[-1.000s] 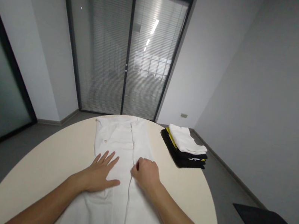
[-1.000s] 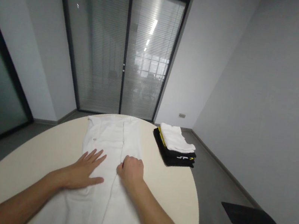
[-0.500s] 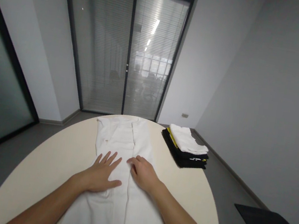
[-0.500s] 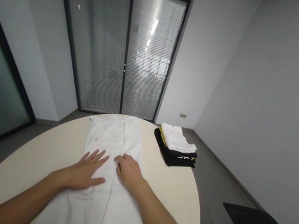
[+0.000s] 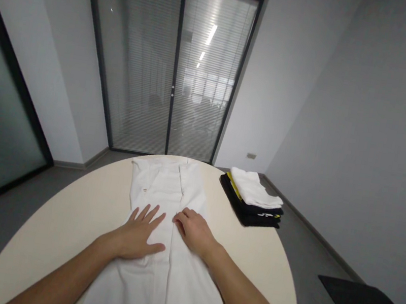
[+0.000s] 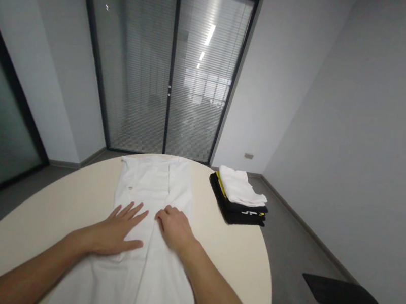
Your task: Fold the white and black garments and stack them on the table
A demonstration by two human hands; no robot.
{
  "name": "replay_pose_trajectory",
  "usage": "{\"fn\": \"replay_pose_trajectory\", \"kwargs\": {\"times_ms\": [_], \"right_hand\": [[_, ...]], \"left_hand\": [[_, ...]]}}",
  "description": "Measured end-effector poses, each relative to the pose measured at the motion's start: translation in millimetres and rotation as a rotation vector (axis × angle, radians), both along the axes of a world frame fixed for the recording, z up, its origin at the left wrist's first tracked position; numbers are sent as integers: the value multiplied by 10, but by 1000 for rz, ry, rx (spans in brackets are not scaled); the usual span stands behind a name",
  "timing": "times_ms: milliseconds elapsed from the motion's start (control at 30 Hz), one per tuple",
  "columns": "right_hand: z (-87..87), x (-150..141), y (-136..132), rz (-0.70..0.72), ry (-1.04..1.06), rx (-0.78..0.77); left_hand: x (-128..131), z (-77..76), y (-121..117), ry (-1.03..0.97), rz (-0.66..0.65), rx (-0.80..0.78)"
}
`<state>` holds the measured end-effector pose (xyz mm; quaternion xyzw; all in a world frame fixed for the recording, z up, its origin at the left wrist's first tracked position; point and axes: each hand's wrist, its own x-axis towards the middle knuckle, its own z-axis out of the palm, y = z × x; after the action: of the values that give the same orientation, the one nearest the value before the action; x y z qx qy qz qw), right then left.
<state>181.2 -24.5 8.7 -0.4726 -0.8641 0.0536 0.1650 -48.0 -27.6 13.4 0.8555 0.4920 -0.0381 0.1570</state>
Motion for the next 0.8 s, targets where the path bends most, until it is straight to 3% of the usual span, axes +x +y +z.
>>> {"fn": "replay_pose_trajectory", "kwargs": {"times_ms": [167,267,400,600,800], "right_hand": [[-49,59,6,47,29,-11],[-68,103,23,37,58,-6],[-76,184,47,56,88,-18],[-117,318,68,64,71,-57],[-90,319,60,46,-3,-160]], "left_hand": [[90,186,-107,-195,-141,106],[234,301,-253,-293,-317,-10],[409,301,-410,-335,-471,-140],[374,281,-356,-463,-490,-257],[332,276,-376,-361,-502,-261]]}}
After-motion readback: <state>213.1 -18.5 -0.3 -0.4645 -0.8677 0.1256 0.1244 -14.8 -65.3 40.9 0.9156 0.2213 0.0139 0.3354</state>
